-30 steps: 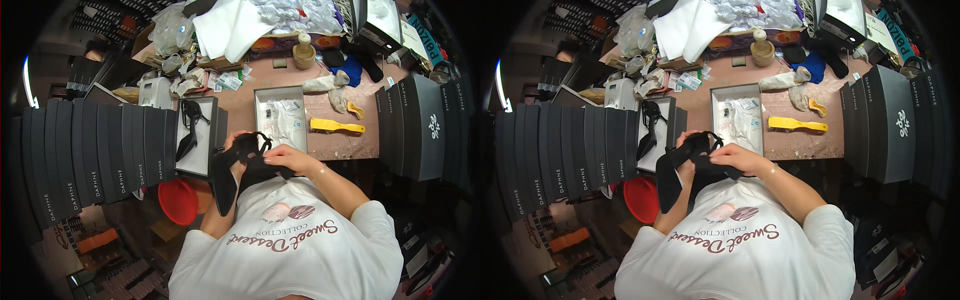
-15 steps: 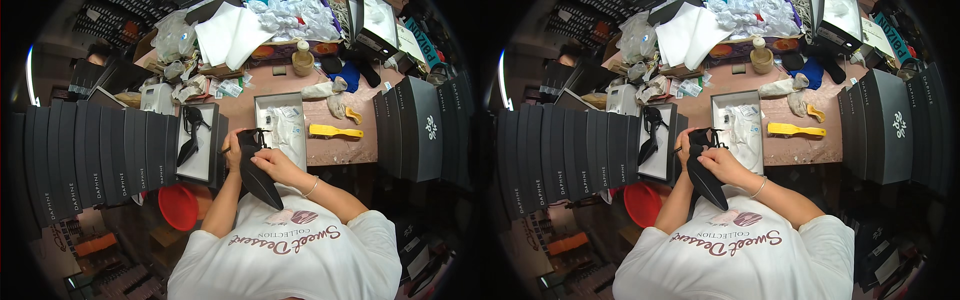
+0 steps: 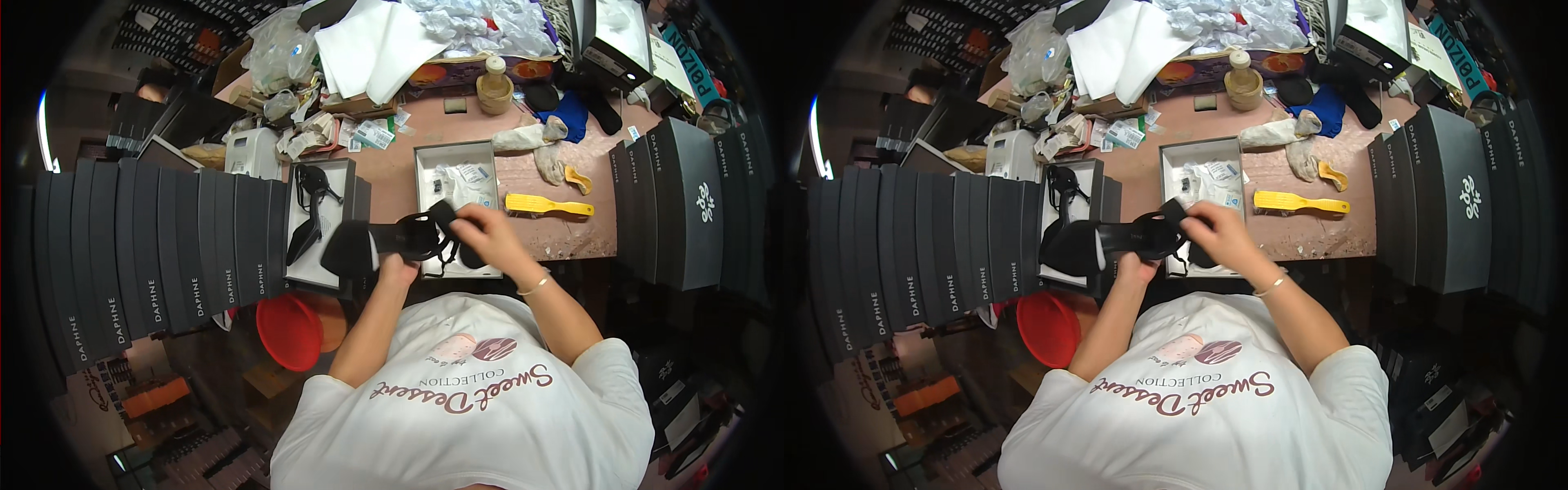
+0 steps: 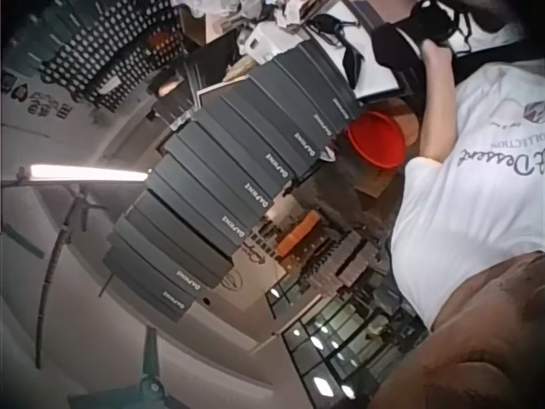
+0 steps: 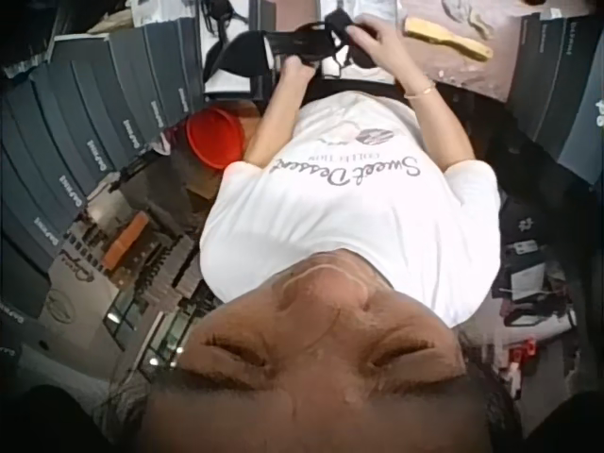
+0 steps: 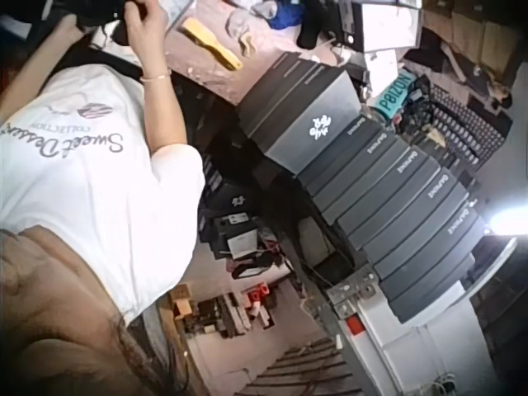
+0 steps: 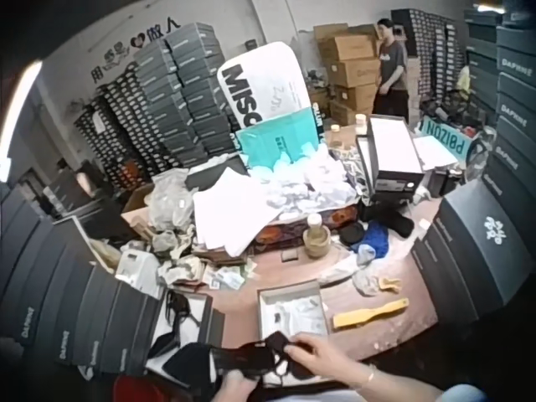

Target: The recorder is packing high-heeled shoes into boxes, including cleaning them with a brush and wrapping them in tissue paper.

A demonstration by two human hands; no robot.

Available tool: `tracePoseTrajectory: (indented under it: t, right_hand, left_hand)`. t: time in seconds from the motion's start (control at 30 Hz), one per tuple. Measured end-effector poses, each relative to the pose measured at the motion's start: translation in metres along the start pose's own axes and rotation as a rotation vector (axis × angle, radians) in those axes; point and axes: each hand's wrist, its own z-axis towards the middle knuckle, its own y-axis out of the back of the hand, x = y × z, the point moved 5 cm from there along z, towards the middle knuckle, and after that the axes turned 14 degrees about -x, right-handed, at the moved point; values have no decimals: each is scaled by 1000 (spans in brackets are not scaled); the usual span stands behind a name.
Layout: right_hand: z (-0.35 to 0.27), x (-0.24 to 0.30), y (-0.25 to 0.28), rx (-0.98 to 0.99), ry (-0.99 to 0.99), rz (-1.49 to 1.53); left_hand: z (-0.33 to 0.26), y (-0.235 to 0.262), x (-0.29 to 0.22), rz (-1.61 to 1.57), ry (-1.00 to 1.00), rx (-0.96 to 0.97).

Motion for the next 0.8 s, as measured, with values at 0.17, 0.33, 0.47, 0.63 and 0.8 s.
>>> tracePoseTrajectory:
  t: [0.17, 0.33, 0.47, 0.63, 0.8]
  right_hand:
    - [-8, 36, 39, -125, 409, -289]
    - [-28, 1, -54, 135, 618, -734]
    - [-34, -20, -53, 556, 218, -104]
    - [-33, 24, -3, 246, 194, -18]
    - [-53, 6, -43, 578, 328, -436]
  left_hand:
    - [12, 8, -3, 138, 21, 155]
    - [-38, -31, -9, 263, -150, 172]
    - [-38, -18, -32, 447, -298, 245]
    - [-25, -34, -36, 301, -262, 318]
    - [16, -13, -25, 171, -161, 317]
